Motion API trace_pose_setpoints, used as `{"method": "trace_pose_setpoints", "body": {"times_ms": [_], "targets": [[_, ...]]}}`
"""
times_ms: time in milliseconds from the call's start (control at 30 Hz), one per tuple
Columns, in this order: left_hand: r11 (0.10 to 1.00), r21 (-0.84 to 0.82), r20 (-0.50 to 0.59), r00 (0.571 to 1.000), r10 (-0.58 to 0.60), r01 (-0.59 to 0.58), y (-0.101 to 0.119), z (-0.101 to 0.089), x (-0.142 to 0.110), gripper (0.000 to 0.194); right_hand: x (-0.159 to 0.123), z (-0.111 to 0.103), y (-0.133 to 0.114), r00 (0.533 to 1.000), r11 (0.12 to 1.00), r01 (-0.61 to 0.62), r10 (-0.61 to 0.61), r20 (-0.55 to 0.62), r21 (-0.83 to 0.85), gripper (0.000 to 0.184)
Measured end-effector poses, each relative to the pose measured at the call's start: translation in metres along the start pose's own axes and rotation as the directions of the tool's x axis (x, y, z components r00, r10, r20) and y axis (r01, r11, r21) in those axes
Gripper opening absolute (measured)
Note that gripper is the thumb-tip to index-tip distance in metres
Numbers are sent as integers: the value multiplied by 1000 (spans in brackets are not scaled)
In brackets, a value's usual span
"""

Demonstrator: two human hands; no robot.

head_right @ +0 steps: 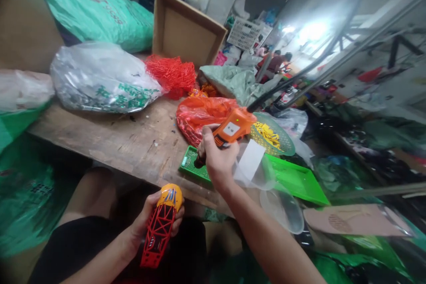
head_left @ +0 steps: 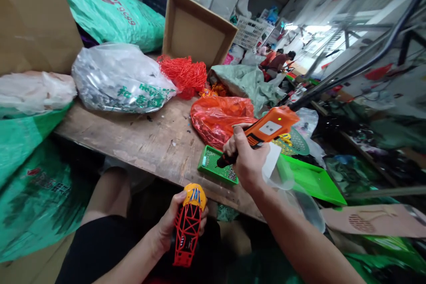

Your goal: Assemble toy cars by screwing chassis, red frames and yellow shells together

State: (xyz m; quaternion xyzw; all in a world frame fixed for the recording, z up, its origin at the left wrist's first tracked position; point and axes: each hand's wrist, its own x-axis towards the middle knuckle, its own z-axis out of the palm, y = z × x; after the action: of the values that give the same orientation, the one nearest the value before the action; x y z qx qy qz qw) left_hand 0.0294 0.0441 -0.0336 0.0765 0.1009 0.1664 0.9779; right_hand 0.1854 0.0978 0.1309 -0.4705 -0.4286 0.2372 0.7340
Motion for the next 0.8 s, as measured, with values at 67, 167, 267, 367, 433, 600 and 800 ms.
{"method": "trace_pose_setpoints", "body": {"times_ms": [67,167,267,367,433,600,800], "targets": [[1000,1,2,1000,10,-10,0,0,-1,58,3,-3,8,1000,1000,-2,2,-2,-1,28],[999,21,6,1000,26,-26,0,-2,0,59,3,-5,18,1000,1000,2,-2,-4,20,28],[999,32,10,999,33,-33,0,-2,-1,61,1,-4,23,1000,999,-16,16,-3,42,27],[999,36,32,999,39,-41,1,0,-1,60,-1,-3,26,999,997,-50,50,2,60,27],[998,44,40,998,47,-48,2,2,-2,59,-2,-3,28,998,995,-60,59,6,85,27],[996,65,45,998,52,-55,3,5,-4,60,-3,1,31,997,989,-82,81,12,120,26],[998,20,63,996,55,-57,0,0,0,58,-3,3,33,995,991,-99,100,-2,86,30]]}}
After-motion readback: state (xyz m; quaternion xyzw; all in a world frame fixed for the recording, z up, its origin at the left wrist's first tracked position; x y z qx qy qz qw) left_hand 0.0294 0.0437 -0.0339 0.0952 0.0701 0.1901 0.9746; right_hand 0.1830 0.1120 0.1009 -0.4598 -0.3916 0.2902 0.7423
